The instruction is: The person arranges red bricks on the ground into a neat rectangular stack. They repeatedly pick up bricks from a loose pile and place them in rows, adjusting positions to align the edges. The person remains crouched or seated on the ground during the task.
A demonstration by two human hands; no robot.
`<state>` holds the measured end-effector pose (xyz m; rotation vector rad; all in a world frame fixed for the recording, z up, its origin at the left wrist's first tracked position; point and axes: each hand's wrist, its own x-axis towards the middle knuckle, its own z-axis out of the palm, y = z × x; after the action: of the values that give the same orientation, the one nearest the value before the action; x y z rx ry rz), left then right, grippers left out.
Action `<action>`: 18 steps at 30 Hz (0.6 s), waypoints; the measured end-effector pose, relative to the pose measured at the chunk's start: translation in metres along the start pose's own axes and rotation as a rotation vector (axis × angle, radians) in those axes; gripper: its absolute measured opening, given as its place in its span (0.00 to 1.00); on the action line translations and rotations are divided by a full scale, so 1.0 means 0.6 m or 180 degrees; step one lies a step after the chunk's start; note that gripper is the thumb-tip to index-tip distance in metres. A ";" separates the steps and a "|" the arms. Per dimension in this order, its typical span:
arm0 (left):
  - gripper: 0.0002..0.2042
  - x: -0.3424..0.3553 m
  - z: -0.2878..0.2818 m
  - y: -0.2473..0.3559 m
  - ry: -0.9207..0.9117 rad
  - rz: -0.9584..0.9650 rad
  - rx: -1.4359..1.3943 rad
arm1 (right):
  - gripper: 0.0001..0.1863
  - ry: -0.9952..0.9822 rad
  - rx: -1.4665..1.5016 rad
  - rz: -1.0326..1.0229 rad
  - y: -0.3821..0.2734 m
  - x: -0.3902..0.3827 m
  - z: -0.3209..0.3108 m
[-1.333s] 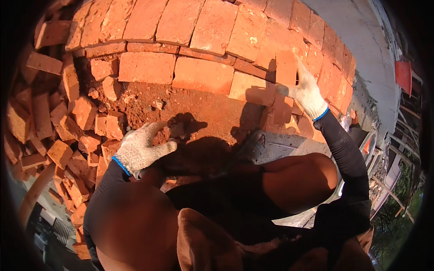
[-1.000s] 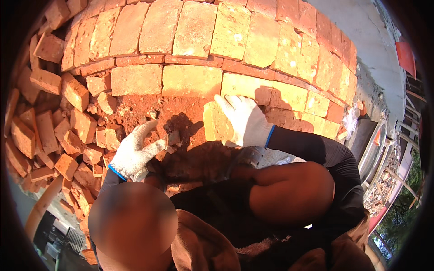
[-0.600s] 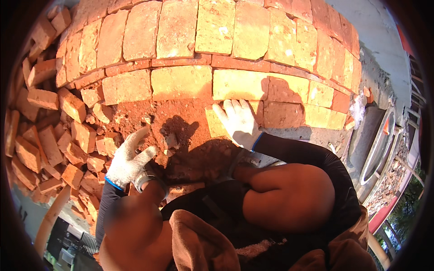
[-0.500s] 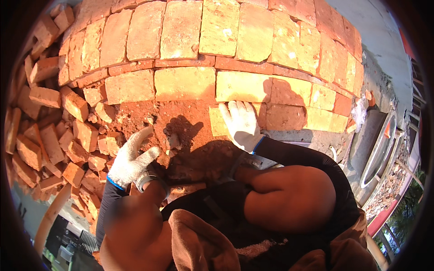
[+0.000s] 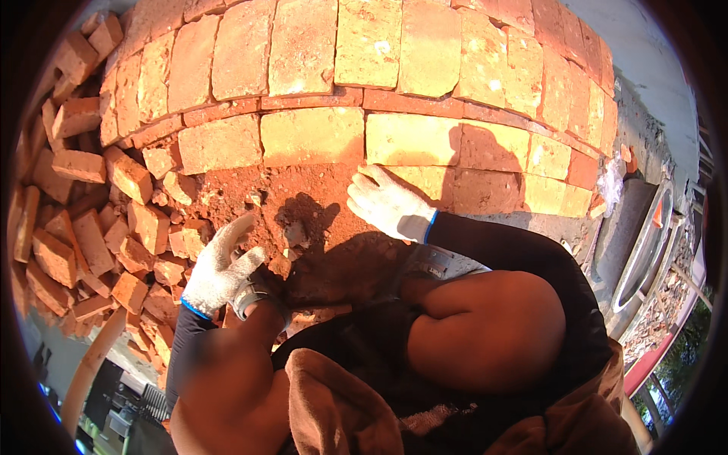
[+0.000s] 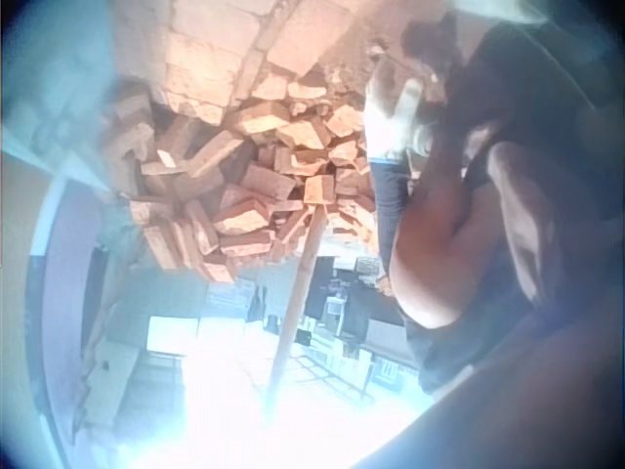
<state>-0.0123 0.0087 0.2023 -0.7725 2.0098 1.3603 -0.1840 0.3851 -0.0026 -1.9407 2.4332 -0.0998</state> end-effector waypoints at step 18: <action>0.62 0.034 -0.298 -0.170 0.3479 -0.0925 -0.1287 | 0.25 -0.0853 0.0725 -0.0837 0.216 0.283 -0.369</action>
<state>0.0235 -0.1936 0.1808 -2.2698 2.1863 1.2905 -0.3617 0.2553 0.2128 -2.0103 1.9060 -0.1088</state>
